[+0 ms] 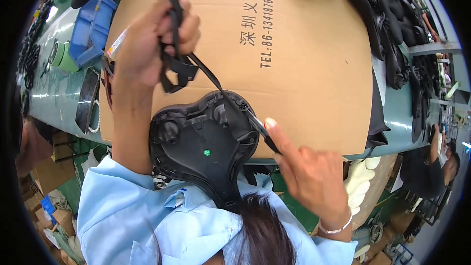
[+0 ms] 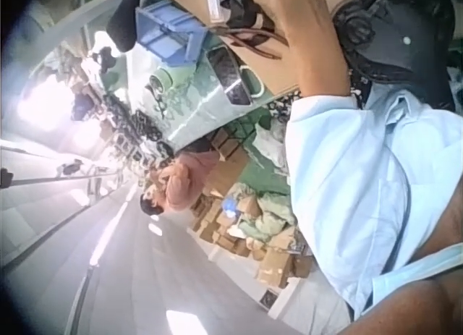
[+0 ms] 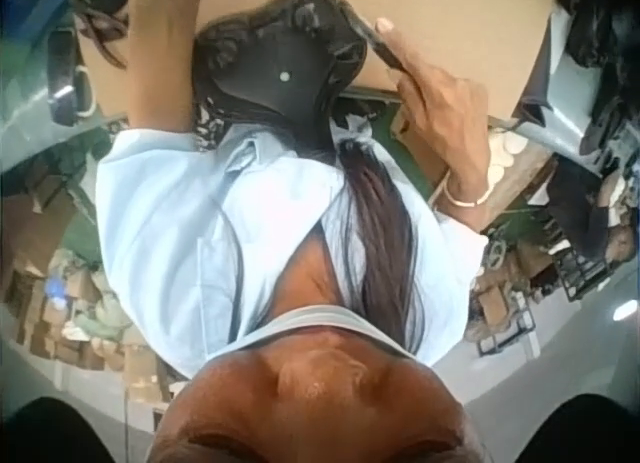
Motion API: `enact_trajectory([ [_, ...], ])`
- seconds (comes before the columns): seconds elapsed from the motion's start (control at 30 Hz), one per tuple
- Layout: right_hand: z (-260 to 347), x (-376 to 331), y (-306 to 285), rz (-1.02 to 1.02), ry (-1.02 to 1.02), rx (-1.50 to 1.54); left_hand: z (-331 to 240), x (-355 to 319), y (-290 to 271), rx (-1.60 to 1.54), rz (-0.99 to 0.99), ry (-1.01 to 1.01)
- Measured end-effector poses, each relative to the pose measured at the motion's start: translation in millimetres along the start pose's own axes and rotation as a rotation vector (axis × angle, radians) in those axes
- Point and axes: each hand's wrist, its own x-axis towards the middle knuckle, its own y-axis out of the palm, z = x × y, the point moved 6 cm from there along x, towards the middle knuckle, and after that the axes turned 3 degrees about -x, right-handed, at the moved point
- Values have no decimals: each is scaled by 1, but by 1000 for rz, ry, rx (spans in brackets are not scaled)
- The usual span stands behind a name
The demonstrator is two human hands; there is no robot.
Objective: Trim excess material from the edges of bicycle seats using a utility knife.
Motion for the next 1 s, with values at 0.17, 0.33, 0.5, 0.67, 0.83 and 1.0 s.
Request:
enact_trajectory([
  [0.17, 17, -36, 13, -44, 241, -71, -30, -12, 15, -38, -275, 207],
  [0.33, 17, -64, 49, -371, 373, 138, -69, -45, 39, 42, -681, 651],
  [0.5, 30, -69, 84, -399, 338, 313, -76, -99, 4, 183, -1060, 1214],
  [0.67, -8, -78, 68, -518, 569, 626, -31, -49, 5, 1500, -795, 464],
  [0.83, -32, 12, 65, -494, 315, 915, 9, -72, 9, 1658, -384, 339],
  [1.0, -38, 46, -3, -703, 144, 882, 44, -43, 12, 339, 128, -378],
])
